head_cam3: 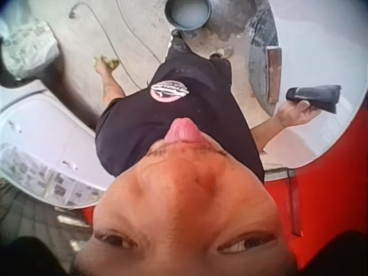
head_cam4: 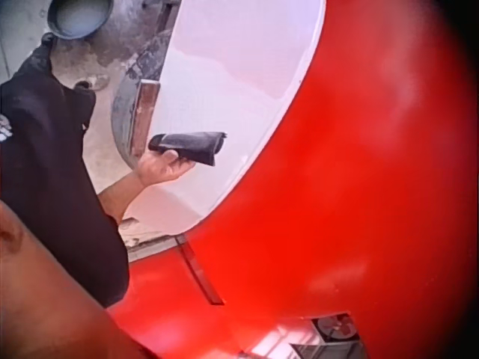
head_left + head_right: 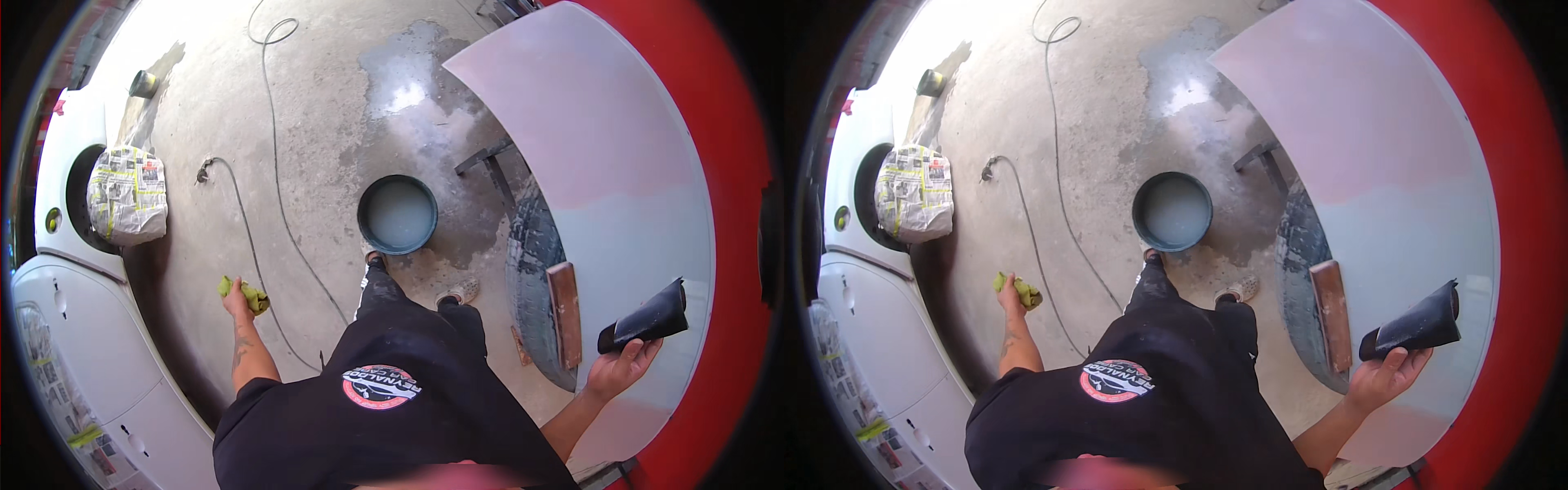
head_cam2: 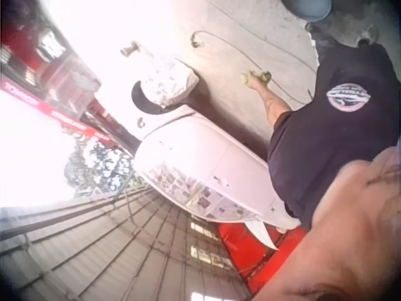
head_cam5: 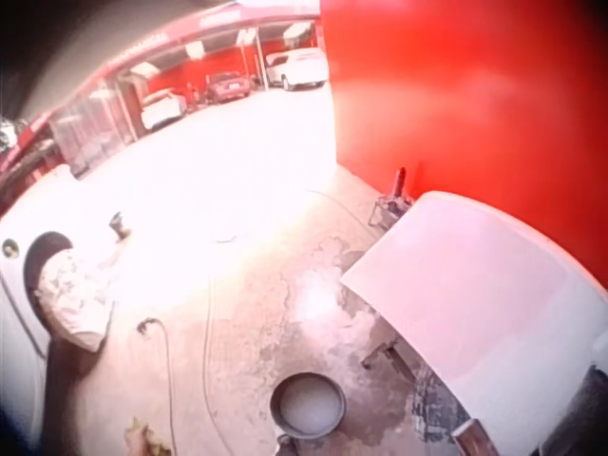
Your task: The person is wet-sanding a white car bumper using a sanding block and rinsing it with water from a bucket and a cloth.
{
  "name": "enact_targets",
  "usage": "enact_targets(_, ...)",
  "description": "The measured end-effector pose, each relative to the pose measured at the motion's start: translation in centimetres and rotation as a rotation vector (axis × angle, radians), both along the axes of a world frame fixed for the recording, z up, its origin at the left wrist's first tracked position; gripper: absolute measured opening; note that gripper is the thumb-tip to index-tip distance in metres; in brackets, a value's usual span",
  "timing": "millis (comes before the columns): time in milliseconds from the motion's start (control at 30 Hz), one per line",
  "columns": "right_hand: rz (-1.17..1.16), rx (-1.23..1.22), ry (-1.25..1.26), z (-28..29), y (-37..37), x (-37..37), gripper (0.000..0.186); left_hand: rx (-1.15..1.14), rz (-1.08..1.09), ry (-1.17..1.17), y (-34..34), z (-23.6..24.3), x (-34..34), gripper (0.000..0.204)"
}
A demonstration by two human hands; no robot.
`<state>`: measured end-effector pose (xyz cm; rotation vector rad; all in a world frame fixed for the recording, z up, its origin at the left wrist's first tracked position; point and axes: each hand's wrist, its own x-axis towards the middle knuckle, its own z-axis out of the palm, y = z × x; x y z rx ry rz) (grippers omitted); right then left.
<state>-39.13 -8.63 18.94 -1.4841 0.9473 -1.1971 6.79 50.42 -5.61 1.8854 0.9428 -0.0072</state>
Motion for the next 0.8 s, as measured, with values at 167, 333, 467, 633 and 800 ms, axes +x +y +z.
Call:
enact_targets(167, 0.192, 0.22, -0.243, 1.2, -1.9, -0.7, 0.075, -0.349, -0.269, -0.121, -11.7, 4.9, -5.1, 0.041)
enact_targets(333, 0.519, 0.426, -0.422, -0.2, -3.0, 1.4, 0.068, -0.709, -0.956, -0.118, -40.1, 17.3, -13.8, 0.053)
enact_targets(467, 0.663, 0.361, -0.348, 2.5, -5.4, 3.3, 0.059, -1.049, -1.514, -0.25, -54.2, 25.0, -22.9, 0.08)
enact_targets(633, 0.18, -0.372, 0.177, 7.6, -10.3, 0.1, 0.041, -1.41, -1.853, -0.127, -60.9, 29.3, -29.3, 0.073)
enact_targets(800, 0.117, -0.568, 0.46, 11.1, -14.3, -5.4, 0.038, -0.348, -1.845, -0.752, -65.6, 21.8, -29.2, 0.084)
